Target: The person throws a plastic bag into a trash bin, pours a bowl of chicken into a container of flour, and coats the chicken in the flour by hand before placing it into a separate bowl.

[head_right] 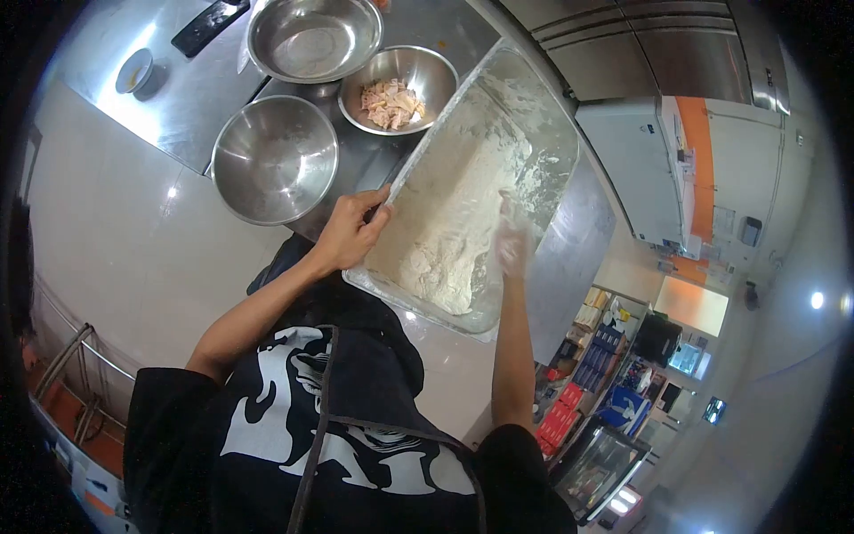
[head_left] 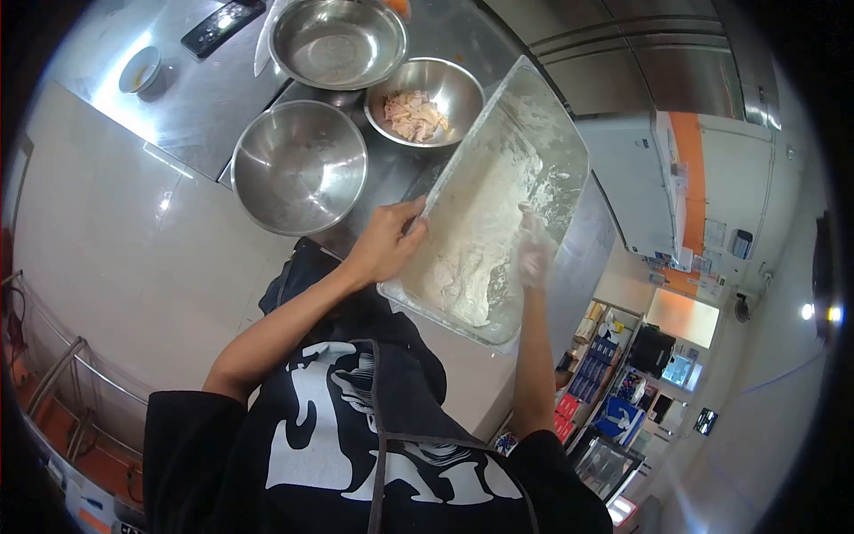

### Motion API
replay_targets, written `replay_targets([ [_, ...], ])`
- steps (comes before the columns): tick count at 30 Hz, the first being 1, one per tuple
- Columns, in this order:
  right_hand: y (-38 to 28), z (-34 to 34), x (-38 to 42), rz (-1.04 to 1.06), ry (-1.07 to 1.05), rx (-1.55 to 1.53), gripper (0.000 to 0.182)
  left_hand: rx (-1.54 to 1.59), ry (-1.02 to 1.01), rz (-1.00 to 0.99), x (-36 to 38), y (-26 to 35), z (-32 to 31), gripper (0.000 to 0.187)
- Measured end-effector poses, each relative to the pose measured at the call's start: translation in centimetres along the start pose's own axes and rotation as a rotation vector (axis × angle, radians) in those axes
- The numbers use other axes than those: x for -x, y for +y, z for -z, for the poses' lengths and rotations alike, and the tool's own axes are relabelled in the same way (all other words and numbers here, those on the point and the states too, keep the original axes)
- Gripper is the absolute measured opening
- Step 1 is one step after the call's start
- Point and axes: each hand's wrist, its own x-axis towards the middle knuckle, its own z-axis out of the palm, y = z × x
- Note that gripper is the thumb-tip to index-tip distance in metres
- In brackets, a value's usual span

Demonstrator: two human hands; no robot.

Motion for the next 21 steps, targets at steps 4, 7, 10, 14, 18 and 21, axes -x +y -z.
replay_targets([
  [4,18.4,4.1,-5.0,0.116,-0.655,-1.293,0.047,-0.022,0.010,0.003,-0.2,0.2,0.1,0.039],
  [7,13.7,-4.4,1.7,-0.397,-0.418,-1.842,0.043,-0.032,0.007,0.007,0.0,-0.1,0.1,0.039],
  [10,4.9,-5.9,2.4,-0.266,-0.577,0.140,0.046,-0.023,0.022,-0.003,0.0,-0.5,0.0,0.039],
  [14,13.7,-5.5,-4.8,0.103,-0.276,0.595,0.045,0.003,0.032,-0.012,0.0,-0.2,-0.1,0.039],
  [18,15.5,-4.2,-6.3,0.496,-0.115,0.775,0.041,-0.012,0.012,-0.001,-0.1,0.1,0.1,0.039],
  [21,10.4,-5.9,1.2,0.226,-0.345,0.721,0.038,-0.026,0.022,0.008,-0.2,0.3,0.1,0.039],
])
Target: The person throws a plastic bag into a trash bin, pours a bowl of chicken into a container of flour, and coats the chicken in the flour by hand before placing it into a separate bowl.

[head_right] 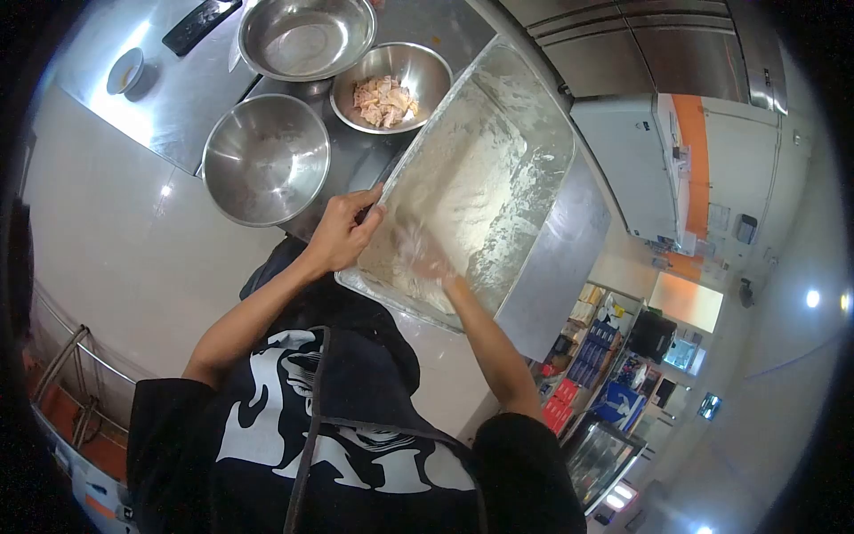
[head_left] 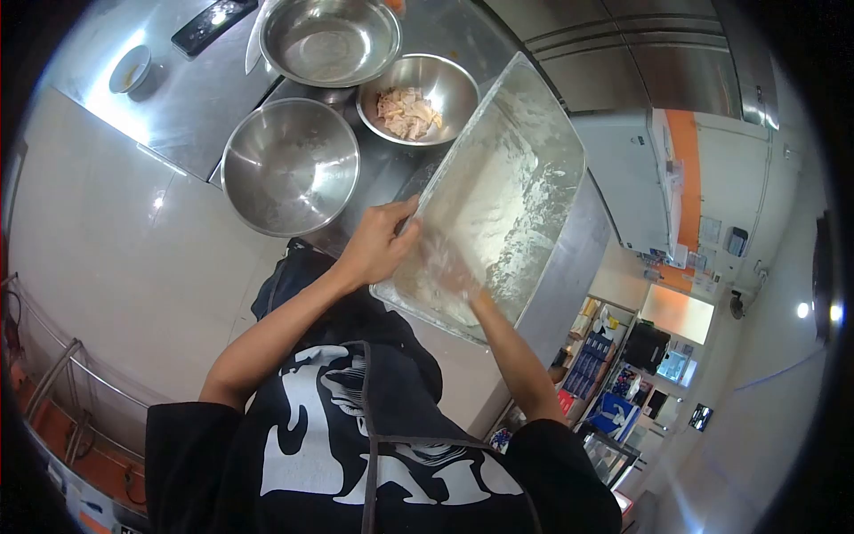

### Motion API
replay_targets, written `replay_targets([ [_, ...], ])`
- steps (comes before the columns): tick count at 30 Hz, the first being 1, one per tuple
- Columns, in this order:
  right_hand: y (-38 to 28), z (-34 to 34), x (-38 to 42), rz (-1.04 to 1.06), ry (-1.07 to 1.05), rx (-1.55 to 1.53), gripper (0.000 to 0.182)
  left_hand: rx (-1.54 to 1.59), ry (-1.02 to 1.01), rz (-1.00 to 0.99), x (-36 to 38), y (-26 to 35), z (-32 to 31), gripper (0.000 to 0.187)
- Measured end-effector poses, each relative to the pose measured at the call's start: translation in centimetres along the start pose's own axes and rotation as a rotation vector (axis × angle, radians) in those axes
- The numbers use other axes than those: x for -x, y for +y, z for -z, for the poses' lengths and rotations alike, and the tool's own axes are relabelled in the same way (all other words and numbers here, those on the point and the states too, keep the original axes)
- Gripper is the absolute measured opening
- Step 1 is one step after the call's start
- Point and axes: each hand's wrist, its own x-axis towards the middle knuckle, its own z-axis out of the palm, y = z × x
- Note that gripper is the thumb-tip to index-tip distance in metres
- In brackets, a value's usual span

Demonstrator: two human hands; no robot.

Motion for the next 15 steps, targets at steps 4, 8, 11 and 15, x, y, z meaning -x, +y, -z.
replay_targets([
  [4,-0.3,2.6,3.8,-0.082,0.066,-0.515,0.033,0.011,-0.012,0.024,0.0,-0.2,0.1,0.039],
  [8,0.3,5.2,2.1,-0.072,-0.178,0.481,0.034,0.013,0.017,-0.022,0.0,-0.6,-0.3,0.039],
  [11,-3.8,4.0,4.2,-0.089,-0.162,0.206,0.036,0.012,-0.030,0.016,-0.1,0.3,0.2,0.039],
  [15,-2.9,4.2,5.8,-0.174,-0.226,0.048,0.040,0.015,-0.005,0.007,-0.1,-0.3,-0.2,0.039],
])
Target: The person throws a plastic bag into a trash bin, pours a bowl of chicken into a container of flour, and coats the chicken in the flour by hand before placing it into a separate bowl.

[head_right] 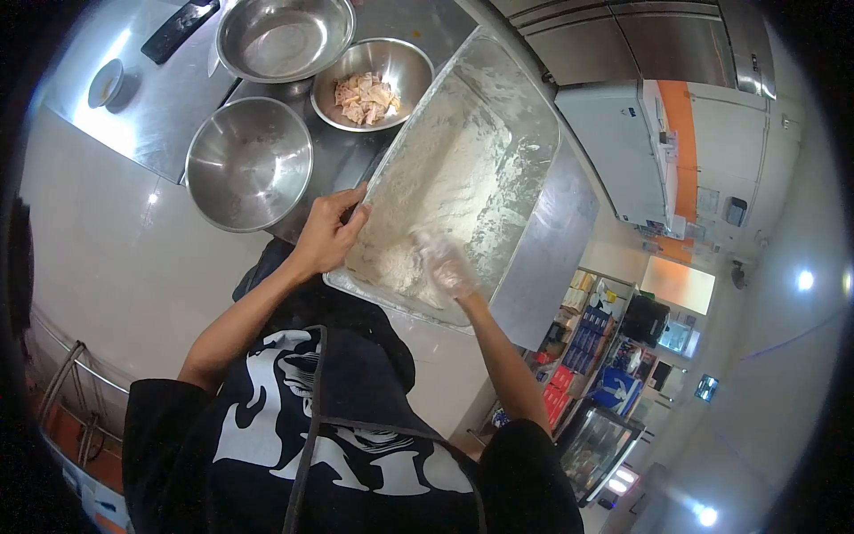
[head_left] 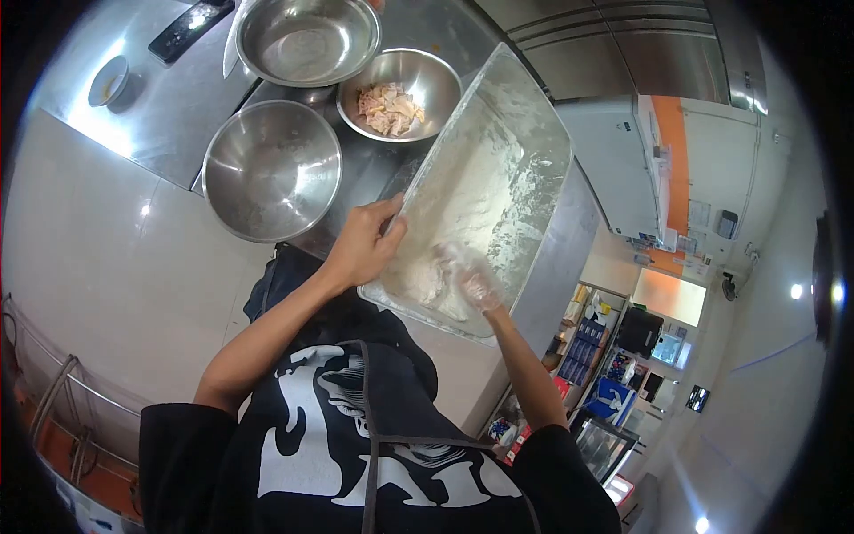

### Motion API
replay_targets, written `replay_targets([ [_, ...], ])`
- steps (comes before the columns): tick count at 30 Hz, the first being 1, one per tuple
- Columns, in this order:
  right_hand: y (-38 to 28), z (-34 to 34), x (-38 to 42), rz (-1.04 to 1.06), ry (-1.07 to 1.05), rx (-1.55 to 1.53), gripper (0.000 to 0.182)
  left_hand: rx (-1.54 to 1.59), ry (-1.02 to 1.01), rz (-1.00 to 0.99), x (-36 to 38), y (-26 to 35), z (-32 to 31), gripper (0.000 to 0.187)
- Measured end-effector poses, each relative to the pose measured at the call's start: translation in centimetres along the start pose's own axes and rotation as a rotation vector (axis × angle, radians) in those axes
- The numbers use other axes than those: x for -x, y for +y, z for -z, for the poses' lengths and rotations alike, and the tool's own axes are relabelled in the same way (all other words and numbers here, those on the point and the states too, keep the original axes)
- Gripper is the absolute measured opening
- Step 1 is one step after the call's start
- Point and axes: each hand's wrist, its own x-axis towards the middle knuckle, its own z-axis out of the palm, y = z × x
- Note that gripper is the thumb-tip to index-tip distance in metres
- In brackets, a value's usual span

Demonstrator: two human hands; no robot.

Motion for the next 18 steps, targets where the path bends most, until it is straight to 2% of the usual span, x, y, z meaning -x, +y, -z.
replay_targets([
  [2,5.5,1.5,0.1,-0.177,-0.159,0.228,0.043,-0.006,-0.015,0.021,0.1,0.0,0.1,0.039],
  [4,6.7,2.3,0.2,-0.356,-0.307,0.447,0.046,-0.003,-0.004,0.006,0.2,0.0,0.0,0.040],
  [5,7.0,1.8,0.6,-0.355,-0.302,0.448,0.046,0.002,0.011,-0.012,0.1,0.0,0.0,0.040],
  [7,0.8,1.2,1.3,-0.481,-0.048,-0.412,0.050,0.005,0.011,-0.002,0.1,-0.1,-0.2,0.041],
  [9,-3.6,1.5,-0.2,-0.525,-0.090,-0.500,0.050,0.005,0.010,0.013,0.1,0.1,0.0,0.042],
  [11,-3.8,-0.1,-2.6,-0.573,-0.130,-0.592,0.050,-0.010,-0.035,0.041,0.1,0.6,0.3,0.043],
  [13,-1.0,-3.5,-5.6,-0.226,-0.161,-0.892,0.049,0.005,-0.010,0.020,0.2,0.3,0.0,0.039],
  [14,-2.4,-4.1,-6.8,-0.222,-0.163,-0.896,0.049,0.021,0.017,-0.006,0.3,0.1,-0.1,0.035],
  [16,-6.1,-4.4,-8.5,-0.316,0.134,-1.242,0.046,0.010,0.029,-0.026,0.2,-0.2,-0.3,0.035],
  [18,-7.0,-3.8,-8.9,-0.273,0.163,-1.365,0.046,0.005,0.041,-0.047,0.2,-0.2,-0.3,0.035],
])
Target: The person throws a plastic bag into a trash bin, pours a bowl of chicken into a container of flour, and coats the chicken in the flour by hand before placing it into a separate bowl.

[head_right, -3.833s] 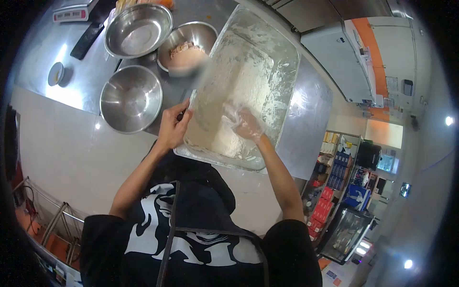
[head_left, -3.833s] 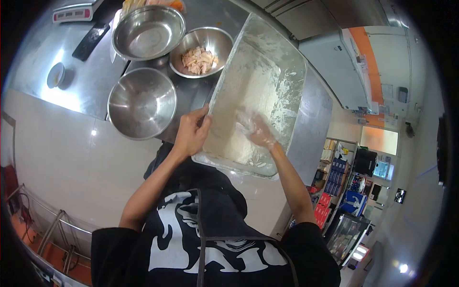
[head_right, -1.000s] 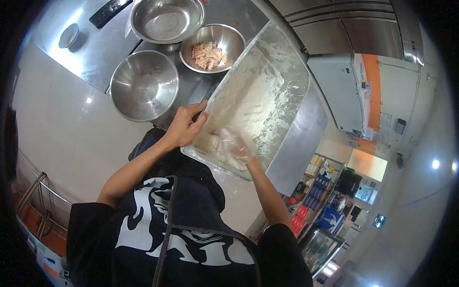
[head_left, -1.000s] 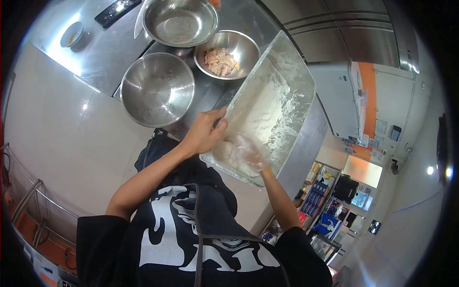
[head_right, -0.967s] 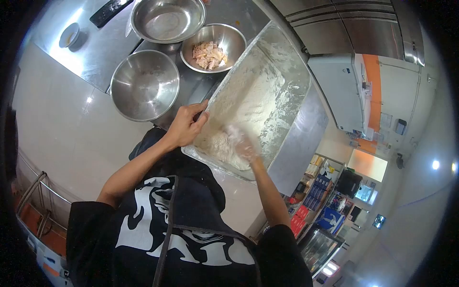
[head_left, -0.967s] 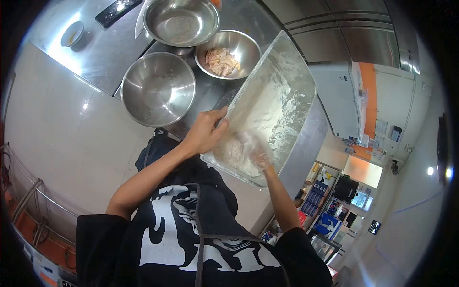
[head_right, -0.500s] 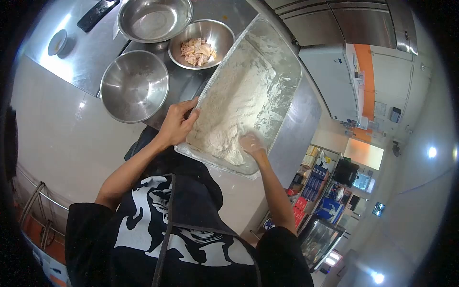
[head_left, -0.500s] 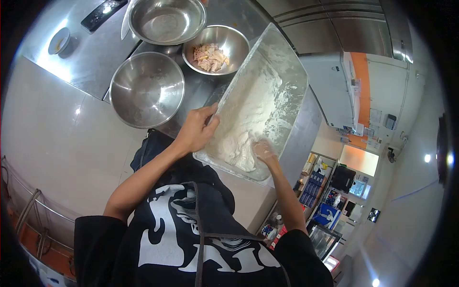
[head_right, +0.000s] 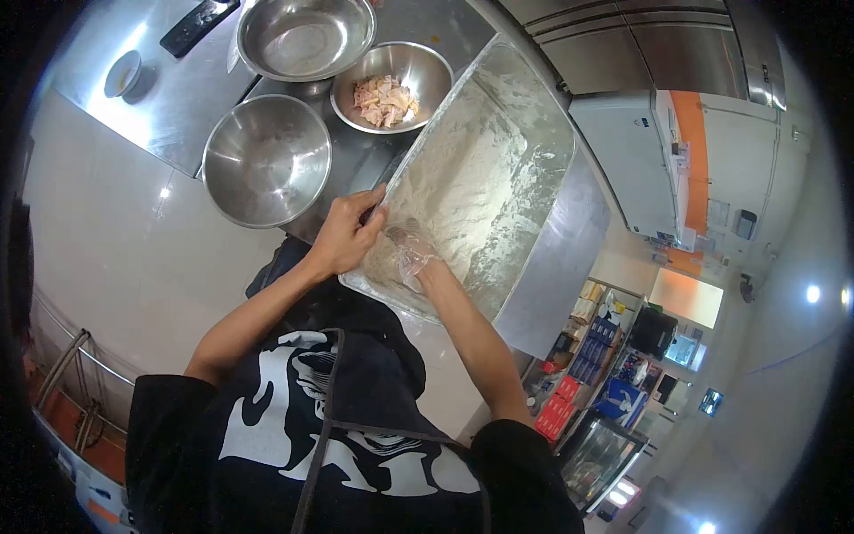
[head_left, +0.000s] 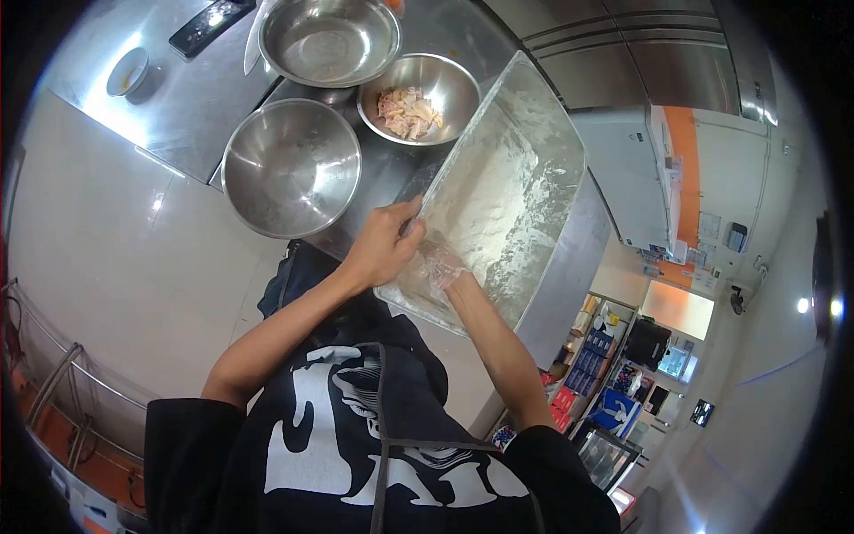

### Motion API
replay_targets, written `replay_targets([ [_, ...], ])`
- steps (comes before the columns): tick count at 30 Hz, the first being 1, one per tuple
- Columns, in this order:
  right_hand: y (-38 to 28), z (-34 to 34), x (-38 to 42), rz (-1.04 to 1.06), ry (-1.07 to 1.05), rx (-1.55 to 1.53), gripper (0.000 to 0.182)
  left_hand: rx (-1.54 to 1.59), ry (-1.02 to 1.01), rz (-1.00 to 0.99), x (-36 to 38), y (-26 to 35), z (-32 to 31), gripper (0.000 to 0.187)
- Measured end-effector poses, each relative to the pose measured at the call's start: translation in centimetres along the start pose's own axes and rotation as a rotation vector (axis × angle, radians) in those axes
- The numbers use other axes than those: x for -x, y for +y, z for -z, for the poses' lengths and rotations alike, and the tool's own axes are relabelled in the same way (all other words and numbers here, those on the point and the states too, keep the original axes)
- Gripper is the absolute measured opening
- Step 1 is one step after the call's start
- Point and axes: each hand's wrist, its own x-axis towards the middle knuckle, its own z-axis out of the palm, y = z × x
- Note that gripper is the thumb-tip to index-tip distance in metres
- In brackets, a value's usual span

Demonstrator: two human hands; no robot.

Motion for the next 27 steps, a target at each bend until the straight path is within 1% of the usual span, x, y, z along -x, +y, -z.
replay_targets([
  [1,-0.5,-0.3,0.1,0.030,-0.015,-0.117,0.046,0.005,-0.020,0.008,0.0,0.1,0.1,0.036],
  [2,-1.3,-0.3,0.4,0.026,-0.020,-0.112,0.046,0.009,-0.033,0.019,0.0,0.3,0.2,0.037],
  [4,-4.4,-1.0,1.9,0.194,-0.038,0.102,0.046,0.006,-0.015,0.026,0.0,0.1,0.1,0.038],
  [5,-5.3,-0.3,2.4,0.189,-0.047,0.103,0.046,0.005,-0.008,0.029,0.1,0.1,0.1,0.039],
  [7,-7.6,1.7,3.7,0.464,-0.260,0.436,0.043,-0.003,-0.024,0.038,0.1,0.5,0.5,0.039],
  [8,-8.1,3.1,3.8,0.466,-0.264,0.438,0.043,-0.004,-0.047,0.045,0.1,0.6,0.6,0.039],
  [10,-8.8,4.4,4.3,0.412,-0.088,0.568,0.044,0.009,-0.041,0.049,0.1,0.5,0.4,0.039],
  [11,-9.3,5.1,4.6,0.414,-0.089,0.570,0.044,0.021,-0.038,0.054,0.1,0.4,0.4,0.039],
  [13,-12.1,2.3,6.9,0.722,0.043,1.315,0.048,0.017,-0.038,0.047,0.0,0.6,0.5,0.039],
  [14,-11.8,3.2,6.7,0.721,0.042,1.318,0.048,0.013,-0.042,0.042,0.0,0.6,0.6,0.040],
  [16,-11.0,5.2,6.1,1.239,0.206,1.467,0.046,0.017,-0.037,0.036,0.0,0.4,0.5,0.040],
  [17,-11.2,5.8,6.1,1.238,0.204,1.469,0.046,0.018,-0.032,0.028,0.0,0.3,0.4,0.041],
  [19,-12.6,4.6,7.0,0.885,0.125,1.489,0.046,0.026,-0.044,0.051,0.0,0.6,0.5,0.041],
  [20,-13.6,3.4,7.7,0.886,0.125,1.490,0.046,0.031,-0.056,0.073,0.0,0.7,0.6,0.041],
  [22,-16.2,-0.9,9.6,0.553,0.116,1.472,0.054,0.026,-0.056,0.062,-0.1,0.7,0.7,0.041],
  [23,-16.1,-0.1,9.1,0.555,0.112,1.473,0.054,0.020,-0.057,0.053,-0.1,0.6,0.7,0.041],
  [25,-16.0,1.0,7.9,0.637,0.028,1.437,0.067,0.011,-0.051,0.042,0.0,0.2,0.6,0.041],
  [26,-16.0,1.5,7.4,0.639,0.026,1.438,0.067,0.003,-0.048,0.029,0.0,0.0,0.5,0.041],
  [27,-16.2,0.6,7.4,0.610,-0.138,1.226,0.064,0.002,-0.046,0.028,0.1,-0.2,0.4,0.041],
])
